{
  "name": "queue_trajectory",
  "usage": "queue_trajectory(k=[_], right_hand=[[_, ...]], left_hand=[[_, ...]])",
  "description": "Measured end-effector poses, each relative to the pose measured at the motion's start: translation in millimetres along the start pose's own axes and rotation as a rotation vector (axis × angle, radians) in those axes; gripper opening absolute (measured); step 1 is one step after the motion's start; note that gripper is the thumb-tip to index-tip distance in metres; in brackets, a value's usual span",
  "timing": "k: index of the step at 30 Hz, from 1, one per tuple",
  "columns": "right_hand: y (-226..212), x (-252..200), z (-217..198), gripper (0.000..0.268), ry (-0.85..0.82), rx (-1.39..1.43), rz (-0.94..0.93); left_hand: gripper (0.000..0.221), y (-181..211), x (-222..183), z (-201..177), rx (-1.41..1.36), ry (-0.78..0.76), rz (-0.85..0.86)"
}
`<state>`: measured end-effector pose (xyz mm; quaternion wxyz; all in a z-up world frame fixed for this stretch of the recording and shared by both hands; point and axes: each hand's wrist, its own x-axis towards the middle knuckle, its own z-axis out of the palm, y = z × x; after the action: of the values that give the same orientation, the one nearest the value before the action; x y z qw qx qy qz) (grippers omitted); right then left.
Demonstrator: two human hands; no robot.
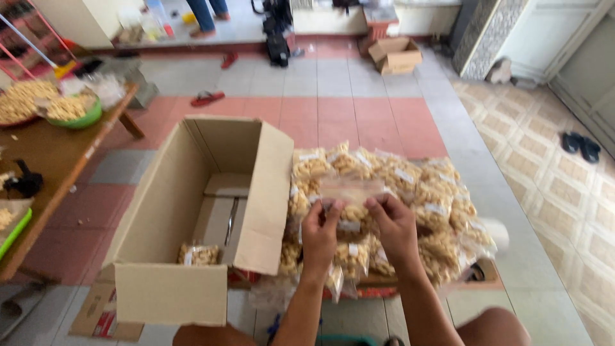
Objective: Picking up small plastic bags of snacks, inspecting them, and packing them into a cardboard box.
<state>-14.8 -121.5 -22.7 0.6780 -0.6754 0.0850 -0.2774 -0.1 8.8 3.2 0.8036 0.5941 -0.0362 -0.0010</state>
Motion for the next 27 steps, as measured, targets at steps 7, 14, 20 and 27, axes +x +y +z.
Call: queue_trajectory(k=[7,14,20,27], right_hand=[[-16.7,-1.0,-2.2,0.014,-0.019,-0.018,-0.009],[-26.8,-0.2,5.0,0.01,-0.026,0.107,-0.077],[-14.3,2.6,0.6,0.009,-0.017,0.096,-0.121],[5.1,10.2,-10.7,0.009,0.103,0.101,-0.149]], left_hand=[[0.017,-7.7,-3.2,3.4,0.004,0.009,0.026],[0.01,6.6,-4.4,6.1,-0.06,-0.042,0.114],[0.017,-26.4,2.8,-1.5,-0.038,-0.054,0.162],[0.031,85.1,-53.0,11.9,0.059,-0.262,0.56]])
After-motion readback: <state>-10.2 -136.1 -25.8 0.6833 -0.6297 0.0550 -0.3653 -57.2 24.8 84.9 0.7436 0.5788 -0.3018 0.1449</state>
